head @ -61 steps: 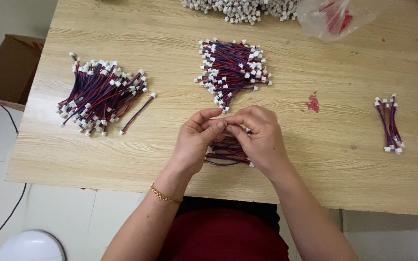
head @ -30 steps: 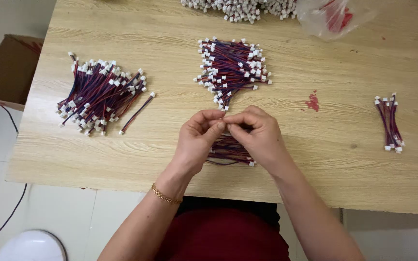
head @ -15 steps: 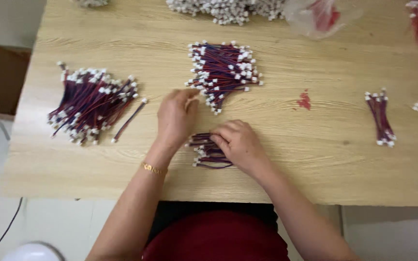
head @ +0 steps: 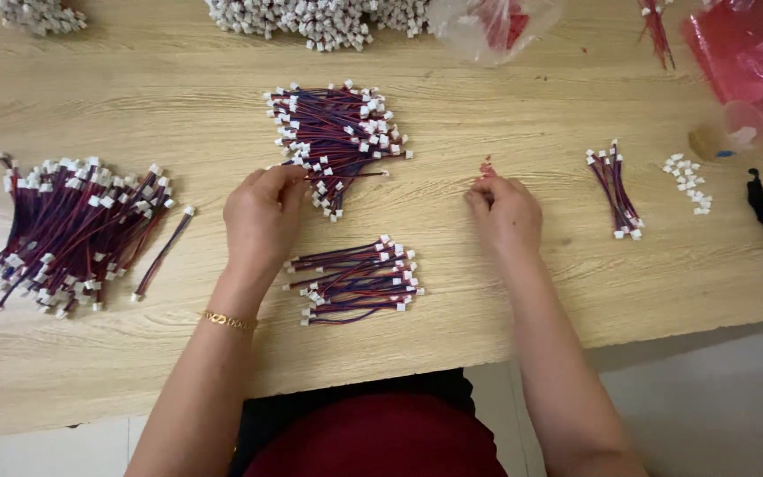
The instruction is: Sorting and bundling small wire assemblies with connectors on a wooden table
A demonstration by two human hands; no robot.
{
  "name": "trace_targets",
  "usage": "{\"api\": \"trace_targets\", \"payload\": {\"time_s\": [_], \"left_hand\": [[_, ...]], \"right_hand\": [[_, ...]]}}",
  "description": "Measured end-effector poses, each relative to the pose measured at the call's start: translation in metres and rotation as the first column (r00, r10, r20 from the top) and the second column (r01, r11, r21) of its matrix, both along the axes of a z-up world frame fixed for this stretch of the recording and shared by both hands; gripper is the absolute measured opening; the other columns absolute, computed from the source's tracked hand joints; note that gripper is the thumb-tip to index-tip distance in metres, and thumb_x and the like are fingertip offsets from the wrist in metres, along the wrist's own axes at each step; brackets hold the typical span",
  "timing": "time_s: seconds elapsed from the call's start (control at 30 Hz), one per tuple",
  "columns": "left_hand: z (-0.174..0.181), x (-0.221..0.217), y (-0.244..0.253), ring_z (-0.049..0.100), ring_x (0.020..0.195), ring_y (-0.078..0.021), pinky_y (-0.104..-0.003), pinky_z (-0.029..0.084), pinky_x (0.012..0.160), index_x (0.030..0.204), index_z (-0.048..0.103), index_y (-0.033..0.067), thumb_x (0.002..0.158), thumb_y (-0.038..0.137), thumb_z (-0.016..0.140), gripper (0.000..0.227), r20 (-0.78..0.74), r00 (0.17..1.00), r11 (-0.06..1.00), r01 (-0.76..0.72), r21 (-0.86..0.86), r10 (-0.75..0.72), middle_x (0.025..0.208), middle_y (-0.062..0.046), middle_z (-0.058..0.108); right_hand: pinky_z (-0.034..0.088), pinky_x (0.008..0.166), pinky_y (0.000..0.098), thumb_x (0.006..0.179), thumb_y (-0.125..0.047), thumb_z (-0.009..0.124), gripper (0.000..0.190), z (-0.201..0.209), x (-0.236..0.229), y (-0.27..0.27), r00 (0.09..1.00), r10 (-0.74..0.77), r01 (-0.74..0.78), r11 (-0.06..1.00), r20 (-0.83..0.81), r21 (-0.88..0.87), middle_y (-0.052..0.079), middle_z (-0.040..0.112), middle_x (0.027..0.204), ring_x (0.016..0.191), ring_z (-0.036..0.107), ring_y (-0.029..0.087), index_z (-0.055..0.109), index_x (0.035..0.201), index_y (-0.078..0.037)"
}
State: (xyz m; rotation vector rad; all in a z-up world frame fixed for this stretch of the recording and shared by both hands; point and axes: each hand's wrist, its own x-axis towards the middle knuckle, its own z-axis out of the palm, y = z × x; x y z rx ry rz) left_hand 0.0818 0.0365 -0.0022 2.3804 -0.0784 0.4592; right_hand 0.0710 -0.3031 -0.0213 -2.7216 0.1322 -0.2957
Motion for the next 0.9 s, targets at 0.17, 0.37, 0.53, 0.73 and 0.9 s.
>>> {"api": "trace_targets", "payload": {"time_s": [0.17,0.37,0.53,0.73,0.9], "left_hand": [[0.044,-0.032,-0.009,0.064,0.068,-0.0159,-0.03,0.053,0.066,0.102,0.072,0.0143,0.09,0.011,0.071,0.013,-0.094,0.992,0.855,0.02,-0.518,-0.081,0.077,-0.007,0.069],[0.024,-0.055,-0.016,0.063,0.075,-0.0121,-0.024,0.055,0.069,0.105,0.07,0.0077,0.09,0.01,0.069,0.016,-0.219,0.96,0.606,-0.072,-0.792,-0.172,0.085,-0.008,0.07],[0.021,-0.068,-0.02,0.063,0.079,-0.012,-0.024,0.055,0.072,0.106,0.068,0.0064,0.091,0.007,0.065,0.015,-0.202,0.963,0.57,-0.066,-0.819,-0.178,0.088,-0.008,0.069],[0.01,-0.07,-0.021,0.065,0.078,-0.0123,-0.023,0.058,0.07,0.106,0.067,0.0022,0.092,0.006,0.065,0.015,-0.187,0.967,0.466,-0.086,-0.881,-0.174,0.087,-0.01,0.07],[0.029,-0.073,-0.023,0.06,0.075,-0.0083,-0.024,0.055,0.065,0.101,0.071,0.0058,0.092,0.009,0.067,0.011,-0.087,0.988,0.602,0.008,-0.799,-0.128,0.078,-0.007,0.067]], "right_hand": [[0.052,0.079,0.0447,0.088,-0.028,0.066,0.014,0.024,-0.005,0.017,0.992,-0.059,0.073,0.989,-0.113,0.126,0.011,0.066,0.088,0.092,0.066,0.032,0.068,0.095,-0.016],[0.054,0.056,0.022,0.086,-0.003,0.07,0.01,0.04,-0.038,0.067,0.987,0.159,-0.051,0.505,-0.035,0.862,0.008,0.063,0.071,0.062,0.063,0.013,0.061,0.091,-0.001],[0.06,0.06,0.0259,0.081,0.001,0.075,0.016,0.036,-0.041,0.114,0.965,0.262,-0.018,0.168,-0.026,0.986,0.011,0.067,0.079,0.069,0.068,0.015,0.064,0.092,0.001],[0.062,0.068,0.0292,0.085,0.001,0.07,0.018,0.055,-0.049,0.145,0.936,0.352,-0.035,0.137,-0.016,0.99,0.014,0.068,0.086,0.075,0.069,0.017,0.064,0.102,0.004],[0.06,0.066,0.0244,0.087,-0.002,0.069,0.013,0.054,-0.05,0.152,0.924,0.379,-0.189,0.331,0.053,0.925,0.01,0.069,0.081,0.07,0.067,0.011,0.067,0.1,0.001]]}}
